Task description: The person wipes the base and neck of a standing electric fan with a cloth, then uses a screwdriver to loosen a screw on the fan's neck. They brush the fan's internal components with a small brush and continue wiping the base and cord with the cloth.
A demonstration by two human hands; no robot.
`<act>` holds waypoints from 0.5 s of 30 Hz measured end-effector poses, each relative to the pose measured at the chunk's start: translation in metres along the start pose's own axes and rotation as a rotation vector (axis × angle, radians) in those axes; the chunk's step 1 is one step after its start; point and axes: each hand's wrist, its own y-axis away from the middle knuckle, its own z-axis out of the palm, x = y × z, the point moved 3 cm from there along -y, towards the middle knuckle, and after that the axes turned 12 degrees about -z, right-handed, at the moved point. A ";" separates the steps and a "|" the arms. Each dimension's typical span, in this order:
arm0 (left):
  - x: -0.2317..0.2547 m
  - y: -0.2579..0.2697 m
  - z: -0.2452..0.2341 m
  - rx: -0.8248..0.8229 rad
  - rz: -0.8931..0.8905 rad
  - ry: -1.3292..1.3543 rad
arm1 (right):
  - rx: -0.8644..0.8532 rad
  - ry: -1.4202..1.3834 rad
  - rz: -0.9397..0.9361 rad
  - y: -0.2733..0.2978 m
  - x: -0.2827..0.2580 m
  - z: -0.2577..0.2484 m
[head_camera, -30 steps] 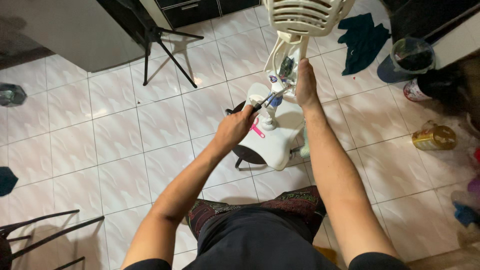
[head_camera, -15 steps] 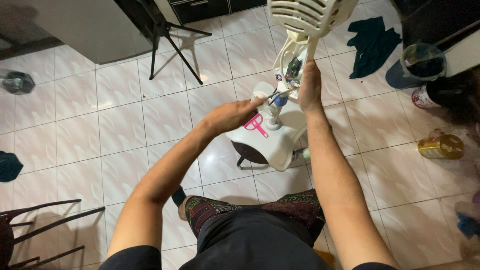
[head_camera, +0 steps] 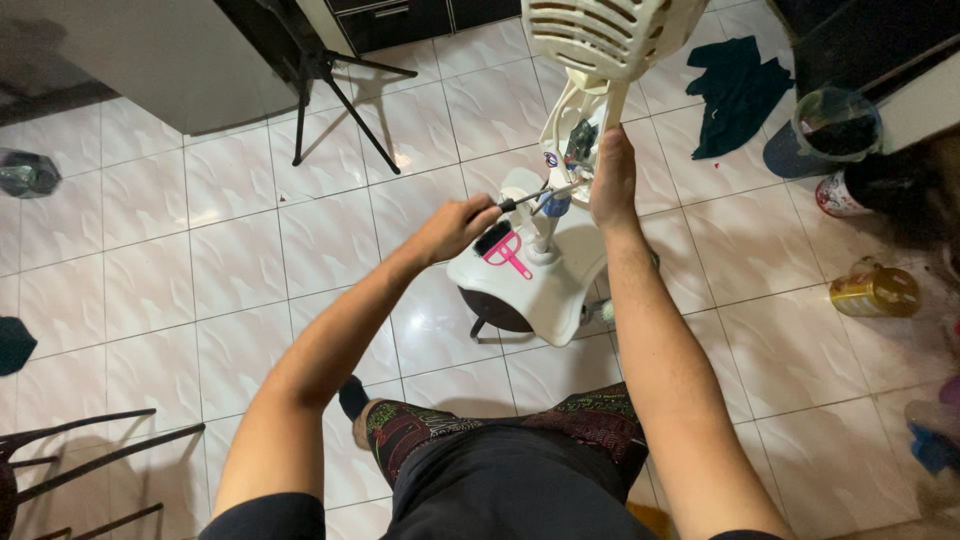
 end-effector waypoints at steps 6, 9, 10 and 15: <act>-0.003 0.007 0.031 -0.412 -0.855 0.922 | -0.016 -0.003 0.020 0.001 -0.002 0.002; 0.007 0.006 0.014 -0.173 -0.752 0.758 | -0.011 0.020 0.019 -0.001 -0.004 0.002; 0.016 0.007 0.005 -0.079 -0.464 0.518 | -0.011 0.018 0.029 -0.001 -0.004 0.002; 0.051 0.032 -0.012 0.183 0.451 -0.665 | -0.034 0.053 -0.011 -0.001 -0.010 0.003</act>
